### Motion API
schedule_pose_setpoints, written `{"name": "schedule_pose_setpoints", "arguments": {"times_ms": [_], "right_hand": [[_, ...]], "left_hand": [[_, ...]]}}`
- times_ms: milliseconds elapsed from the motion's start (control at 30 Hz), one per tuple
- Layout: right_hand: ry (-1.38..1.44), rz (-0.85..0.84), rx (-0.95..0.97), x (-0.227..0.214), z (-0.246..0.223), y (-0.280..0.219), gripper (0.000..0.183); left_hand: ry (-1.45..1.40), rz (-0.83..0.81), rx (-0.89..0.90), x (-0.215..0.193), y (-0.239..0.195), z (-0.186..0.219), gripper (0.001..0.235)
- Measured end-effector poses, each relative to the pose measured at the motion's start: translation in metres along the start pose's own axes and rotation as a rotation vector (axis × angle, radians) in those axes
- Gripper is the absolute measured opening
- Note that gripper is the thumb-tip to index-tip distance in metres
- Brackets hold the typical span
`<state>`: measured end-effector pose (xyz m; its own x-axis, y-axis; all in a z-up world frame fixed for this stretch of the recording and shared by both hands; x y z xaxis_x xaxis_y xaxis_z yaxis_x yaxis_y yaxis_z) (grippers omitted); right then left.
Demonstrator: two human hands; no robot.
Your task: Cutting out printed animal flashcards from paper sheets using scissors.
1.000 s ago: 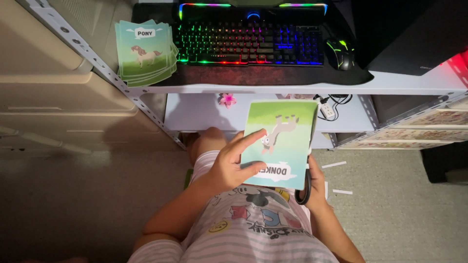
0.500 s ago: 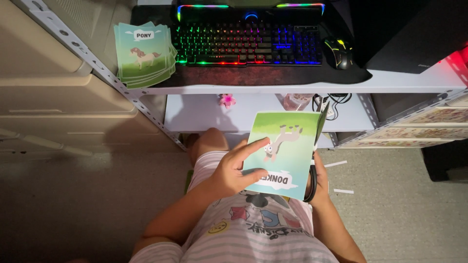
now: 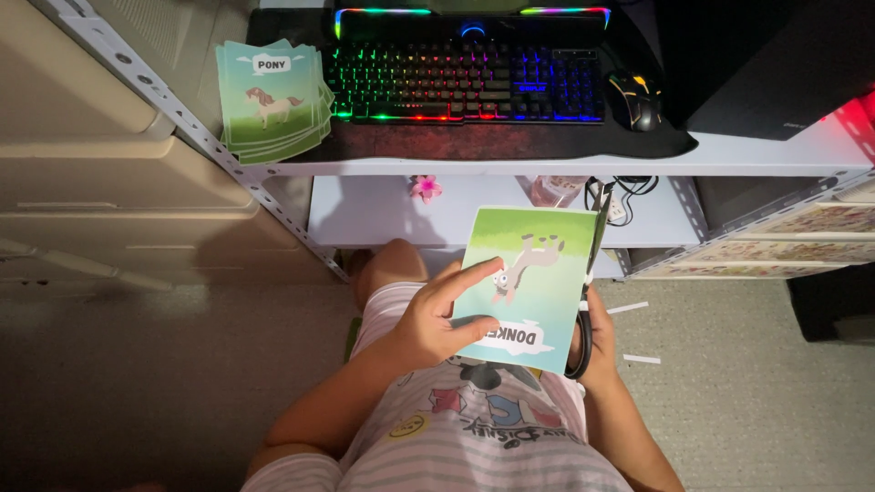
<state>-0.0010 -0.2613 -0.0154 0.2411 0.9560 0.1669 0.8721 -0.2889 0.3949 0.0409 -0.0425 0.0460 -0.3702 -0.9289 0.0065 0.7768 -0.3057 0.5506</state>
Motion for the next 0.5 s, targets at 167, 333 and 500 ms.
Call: {"name": "schedule_pose_setpoints", "arguments": {"times_ms": [167, 333, 500], "right_hand": [[-0.023, -0.006, -0.014, 0.001, -0.001, 0.001, 0.048], [-0.044, -0.023, 0.001, -0.001, 0.008, -0.003, 0.045], [-0.093, -0.045, 0.048, 0.002, -0.004, -0.002, 0.027]], "left_hand": [[0.012, 0.021, 0.027, -0.005, 0.006, 0.002, 0.067], [-0.026, 0.026, 0.027, -0.012, 0.011, 0.012, 0.06], [0.016, -0.013, 0.015, -0.02, 0.016, 0.012, 0.055]]}}
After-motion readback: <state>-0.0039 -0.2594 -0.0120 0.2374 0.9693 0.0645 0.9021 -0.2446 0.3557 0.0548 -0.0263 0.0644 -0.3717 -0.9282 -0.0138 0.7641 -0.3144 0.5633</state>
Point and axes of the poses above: each hand's wrist, its own y-axis towards the middle knuckle, its own x-axis out of the palm, z = x × y, the point moved 9 cm from there along y, towards the middle knuckle, and after that the axes turned 7 degrees about z, right-handed, at the moved point
